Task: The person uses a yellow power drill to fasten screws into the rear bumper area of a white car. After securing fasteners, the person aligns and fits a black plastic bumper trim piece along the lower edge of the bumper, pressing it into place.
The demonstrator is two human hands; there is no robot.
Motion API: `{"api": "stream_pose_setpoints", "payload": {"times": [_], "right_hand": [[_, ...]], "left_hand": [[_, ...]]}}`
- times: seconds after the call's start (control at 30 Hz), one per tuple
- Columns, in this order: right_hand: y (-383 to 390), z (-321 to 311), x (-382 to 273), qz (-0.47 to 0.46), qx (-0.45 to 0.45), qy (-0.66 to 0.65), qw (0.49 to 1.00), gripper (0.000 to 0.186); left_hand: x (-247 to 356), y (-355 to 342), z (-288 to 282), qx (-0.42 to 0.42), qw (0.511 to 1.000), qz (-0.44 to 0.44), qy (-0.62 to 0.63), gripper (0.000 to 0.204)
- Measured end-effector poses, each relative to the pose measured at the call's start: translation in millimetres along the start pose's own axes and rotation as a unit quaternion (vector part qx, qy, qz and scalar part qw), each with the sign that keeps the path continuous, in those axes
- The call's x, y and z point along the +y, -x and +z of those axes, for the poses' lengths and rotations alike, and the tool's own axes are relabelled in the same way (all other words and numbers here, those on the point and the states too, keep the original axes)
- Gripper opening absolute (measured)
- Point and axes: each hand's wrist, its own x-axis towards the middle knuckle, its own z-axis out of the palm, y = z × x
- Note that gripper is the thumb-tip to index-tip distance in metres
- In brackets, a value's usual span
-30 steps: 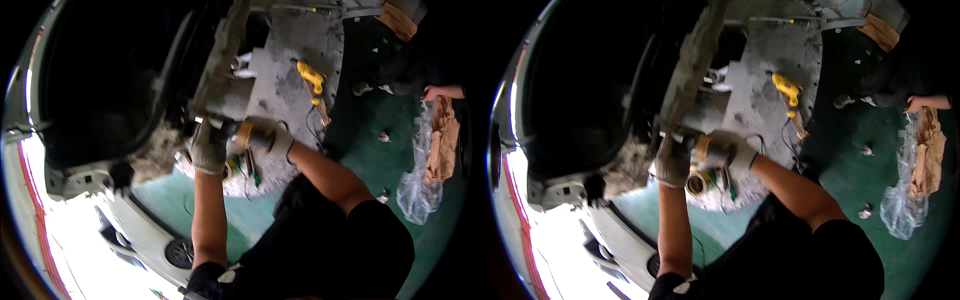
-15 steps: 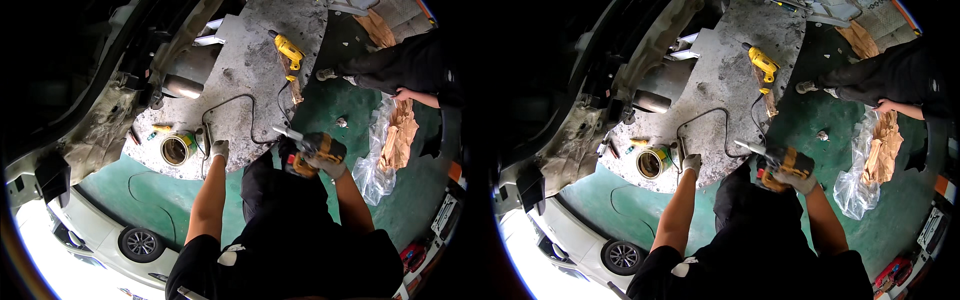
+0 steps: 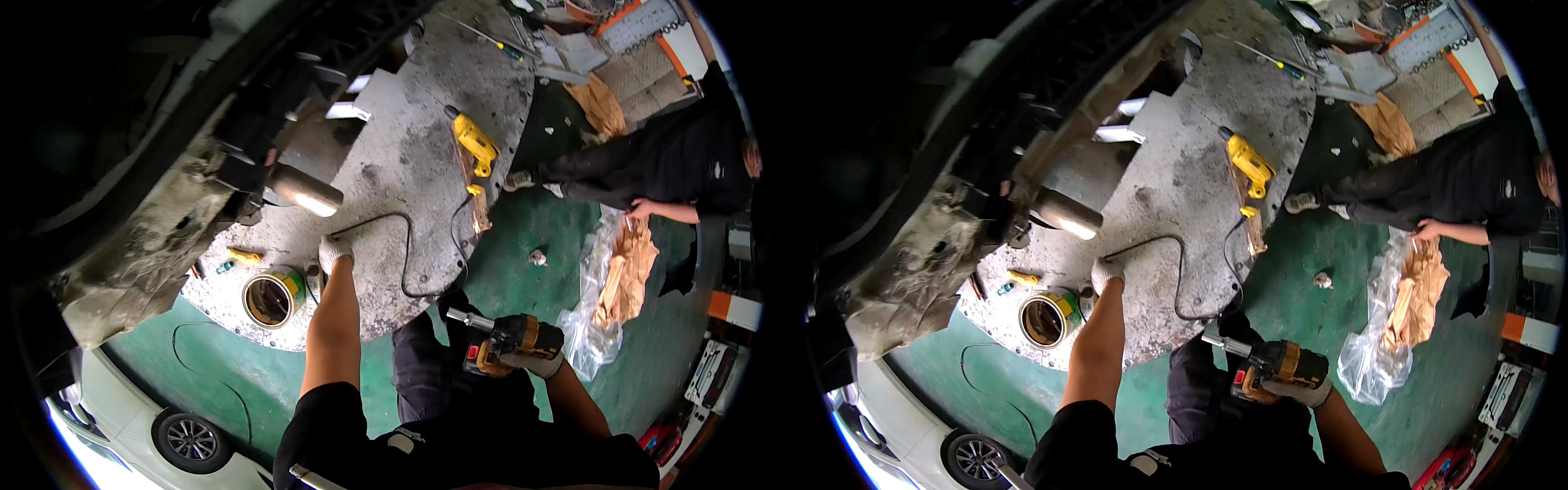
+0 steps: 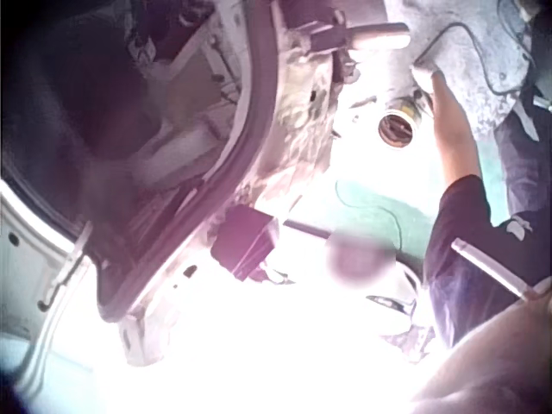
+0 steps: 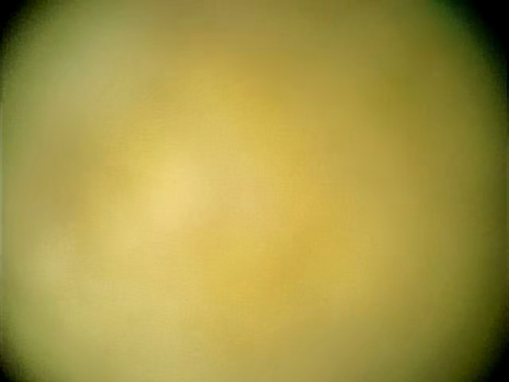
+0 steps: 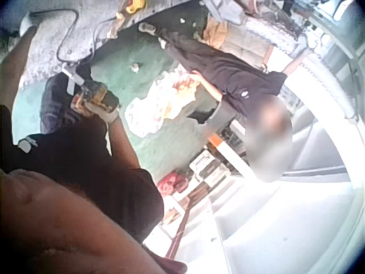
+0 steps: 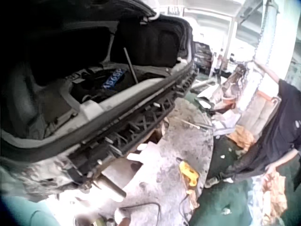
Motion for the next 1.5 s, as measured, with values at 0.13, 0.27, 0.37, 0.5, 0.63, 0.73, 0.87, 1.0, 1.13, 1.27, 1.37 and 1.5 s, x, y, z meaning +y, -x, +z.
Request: {"api": "stream_pose_setpoints", "payload": {"times": [0.13, 0.27, 0.37, 0.5, 0.63, 0.73, 0.87, 1.0, 1.13, 1.27, 1.37, 1.5], "right_hand": [[-28.7, -21.1, 3.1, -0.084, -0.063, 0.048, 0.993, 0.055], [-32.8, -26.8, -4.4, -0.094, -0.075, 0.008, 0.993, 0.055], [-59.2, -19.7, 1.8, -0.125, -0.122, 0.032, 0.984, 0.053], [-104.6, -12.1, -5.0, -0.264, -0.166, 0.14, 0.94, 0.051], [-141.7, -48.9, -62.1, -0.381, -0.261, 0.174, 0.87, 0.044], [-159.0, -66.4, -74.1, -0.44, -0.311, 0.186, 0.822, 0.044], [-190.9, -86.5, -67.4, -0.479, -0.355, 0.151, 0.788, 0.045], [-182.4, -116.7, -84.4, -0.494, -0.419, 0.132, 0.75, 0.041], [-207.9, -135.0, -76.0, -0.571, -0.407, 0.199, 0.684, 0.045], [-227.6, -129.2, -28.6, -0.367, -0.452, 0.129, 0.803, 0.042], [-228.0, -119.4, -33.6, -0.495, -0.309, 0.386, 0.715, 0.047], [-223.9, -107.0, -64.5, -0.371, -0.22, 0.076, 0.899, 0.039]], "left_hand": [[-59.0, 5.0, 39.8, -0.077, 0.911, -0.054, 0.401, 0.019], [-36.1, 110.7, -22.5, -0.208, 0.763, -0.062, 0.61, 0.015], [-10.0, 203.6, -121.4, -0.253, 0.738, -0.014, 0.625, 0.011], [14.7, 283.0, -208.6, -0.299, 0.688, 0.053, 0.659, 0.011], [44.0, 314.8, -215.3, -0.246, 0.678, 0.103, 0.684, 0.015], [62.1, 343.9, -231.2, -0.176, 0.712, 0.095, 0.673, 0.023], [90.7, 366.6, -250.5, -0.142, 0.79, 0.12, 0.584, 0.025], [121.5, 397.1, -293.0, -0.15, 0.921, 0.16, 0.322, 0.02], [163.8, 397.5, -306.9, -0.175, 0.94, 0.284, 0.063, 0.02], [197.2, 382.8, -291.9, -0.116, 0.945, 0.304, -0.017, 0.021], [202.8, 355.4, -272.8, -0.005, 0.952, 0.286, 0.112, 0.022], [293.1, 321.7, -266.2, 0.006, 0.895, 0.177, 0.409, 0.017]]}}
